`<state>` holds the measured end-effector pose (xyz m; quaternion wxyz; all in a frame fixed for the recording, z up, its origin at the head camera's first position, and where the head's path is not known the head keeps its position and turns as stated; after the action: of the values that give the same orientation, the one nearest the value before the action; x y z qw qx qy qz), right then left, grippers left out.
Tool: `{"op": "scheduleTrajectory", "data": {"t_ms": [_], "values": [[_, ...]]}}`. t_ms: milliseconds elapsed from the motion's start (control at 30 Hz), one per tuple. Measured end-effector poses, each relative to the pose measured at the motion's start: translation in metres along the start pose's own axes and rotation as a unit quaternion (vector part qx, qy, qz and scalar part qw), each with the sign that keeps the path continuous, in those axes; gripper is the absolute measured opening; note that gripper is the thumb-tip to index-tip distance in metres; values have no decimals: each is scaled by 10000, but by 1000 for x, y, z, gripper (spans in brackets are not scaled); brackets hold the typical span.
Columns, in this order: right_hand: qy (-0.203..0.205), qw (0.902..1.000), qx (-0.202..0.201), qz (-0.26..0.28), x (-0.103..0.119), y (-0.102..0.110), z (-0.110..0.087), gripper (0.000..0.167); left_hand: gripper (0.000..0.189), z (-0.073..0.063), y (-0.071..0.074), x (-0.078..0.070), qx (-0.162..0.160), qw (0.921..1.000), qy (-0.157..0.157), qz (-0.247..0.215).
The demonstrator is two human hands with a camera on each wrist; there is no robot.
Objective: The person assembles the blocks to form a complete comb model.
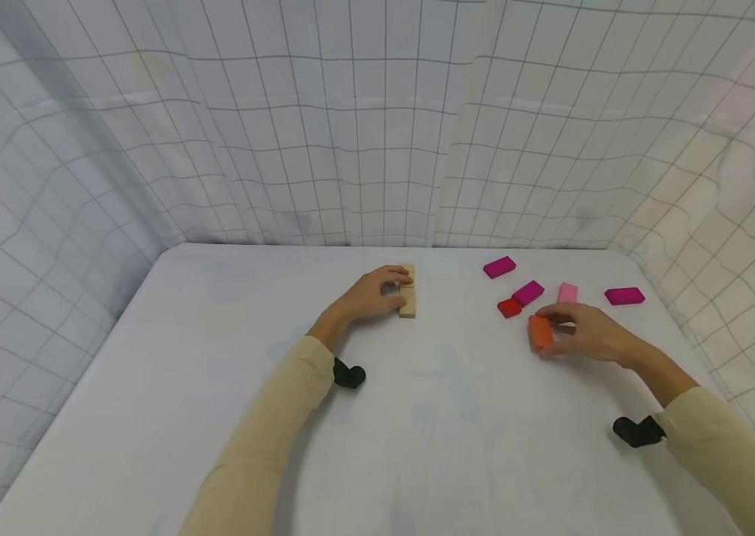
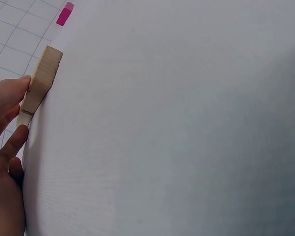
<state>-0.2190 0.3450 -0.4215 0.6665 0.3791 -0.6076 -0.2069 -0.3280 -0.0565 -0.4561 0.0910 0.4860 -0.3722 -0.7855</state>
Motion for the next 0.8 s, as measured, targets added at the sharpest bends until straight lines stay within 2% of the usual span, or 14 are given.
{"op": "scheduleTrajectory", "data": {"t_ms": [267, 433, 700, 800], "values": [[359, 9990, 75, 259, 24, -9, 13, 67, 50, 0, -1, 2, 17, 9997, 224, 90], [492, 9982, 56, 343, 35, -18, 23, 65, 50, 0, -2, 2, 13, 9997, 246, 84], [577, 9983, 41, -10, 58, -35, 42, 67, 49, -1, -2, 3, -7, 9998, 185, 54], [524, 9986, 100, 21, 66, -43, 49, 69, 49, 0, -2, 2, 1, 9998, 160, 69]]}}
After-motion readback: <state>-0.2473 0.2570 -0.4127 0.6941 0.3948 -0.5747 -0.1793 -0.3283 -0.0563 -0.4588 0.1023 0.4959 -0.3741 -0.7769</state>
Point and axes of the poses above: each hand's wrist, its own z-axis towards the middle knuckle, its own y-axis out of the back of the hand, x = y × z, the point moved 2 cm from there along z, towards the middle knuckle, and after that the axes turned 10 degrees about -x, right-handed, at the moved point
